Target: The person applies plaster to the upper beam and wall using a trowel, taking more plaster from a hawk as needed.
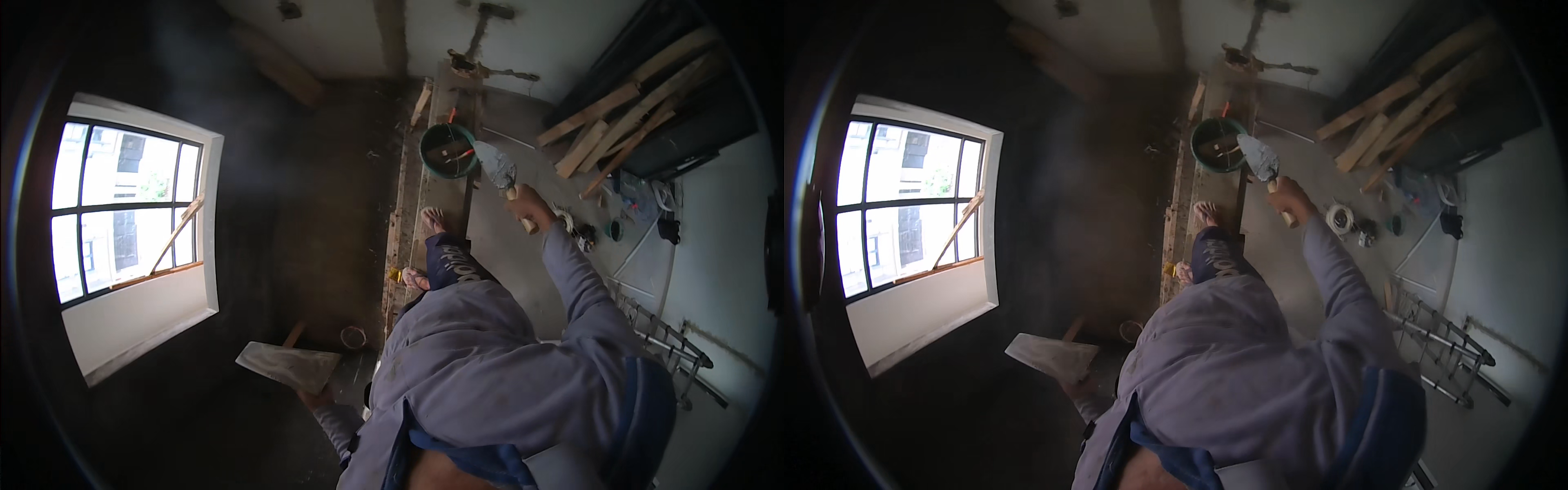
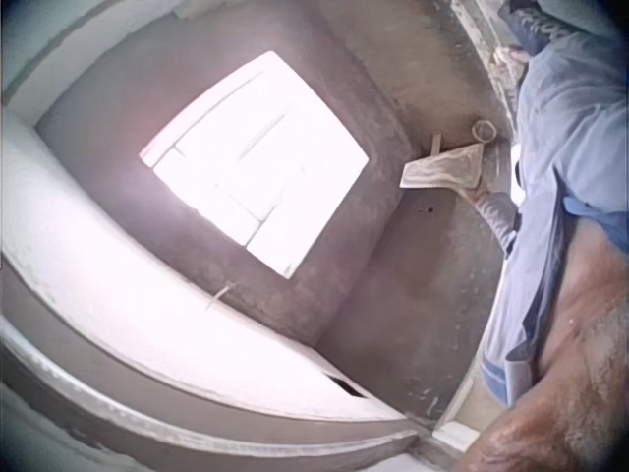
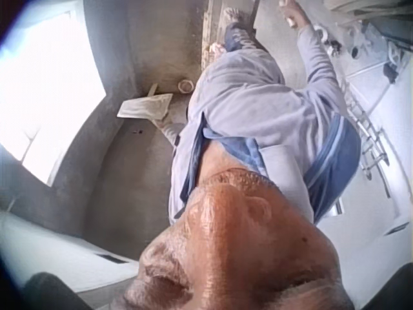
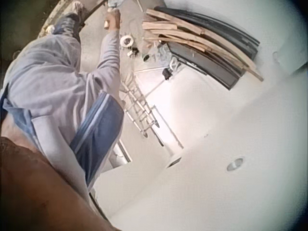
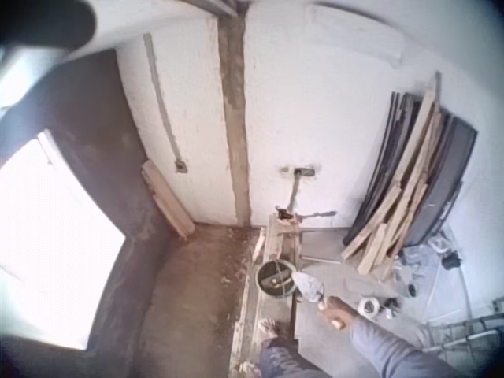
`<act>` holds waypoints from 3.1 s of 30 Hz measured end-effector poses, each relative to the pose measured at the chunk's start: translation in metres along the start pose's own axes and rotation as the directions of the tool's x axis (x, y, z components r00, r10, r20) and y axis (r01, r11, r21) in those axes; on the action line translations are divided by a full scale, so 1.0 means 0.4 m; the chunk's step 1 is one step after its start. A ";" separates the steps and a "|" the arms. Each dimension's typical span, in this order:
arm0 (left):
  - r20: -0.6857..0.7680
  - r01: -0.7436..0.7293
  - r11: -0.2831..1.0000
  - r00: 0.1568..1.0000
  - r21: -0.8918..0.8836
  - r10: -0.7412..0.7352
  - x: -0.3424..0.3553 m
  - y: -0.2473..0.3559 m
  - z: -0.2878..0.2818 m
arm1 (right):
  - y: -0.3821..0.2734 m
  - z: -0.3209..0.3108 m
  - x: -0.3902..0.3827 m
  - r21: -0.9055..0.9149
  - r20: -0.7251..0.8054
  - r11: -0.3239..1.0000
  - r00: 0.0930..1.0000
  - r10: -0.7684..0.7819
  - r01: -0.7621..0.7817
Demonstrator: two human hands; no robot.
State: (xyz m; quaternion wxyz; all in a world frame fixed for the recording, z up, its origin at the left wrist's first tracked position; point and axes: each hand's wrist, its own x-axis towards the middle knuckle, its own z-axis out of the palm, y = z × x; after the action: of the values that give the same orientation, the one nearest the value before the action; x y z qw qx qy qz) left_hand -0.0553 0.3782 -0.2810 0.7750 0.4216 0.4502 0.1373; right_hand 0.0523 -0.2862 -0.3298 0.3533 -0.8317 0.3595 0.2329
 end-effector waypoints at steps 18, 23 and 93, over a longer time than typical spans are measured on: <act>-0.366 -0.087 0.952 0.930 -0.293 -0.028 -0.127 -0.127 -0.032 | 0.140 0.120 0.239 -0.132 0.279 0.979 0.942 0.185 -0.154; -0.592 -0.329 0.751 0.800 -0.572 -0.100 -0.250 -0.186 -0.293 | 0.081 0.112 0.284 -0.132 0.365 0.982 0.914 0.176 -0.137; -0.554 -0.507 0.267 0.583 -0.820 -0.594 -0.181 -1.252 -0.446 | 0.630 2.287 -1.008 0.552 0.757 -0.758 0.173 0.630 0.348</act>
State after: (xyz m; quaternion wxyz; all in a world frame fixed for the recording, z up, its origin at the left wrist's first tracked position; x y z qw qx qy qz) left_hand -0.3242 0.1260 -0.6707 0.5606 -0.2707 0.5779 0.5278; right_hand -0.5173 0.4555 -0.7644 0.4273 0.2856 0.7980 -0.3148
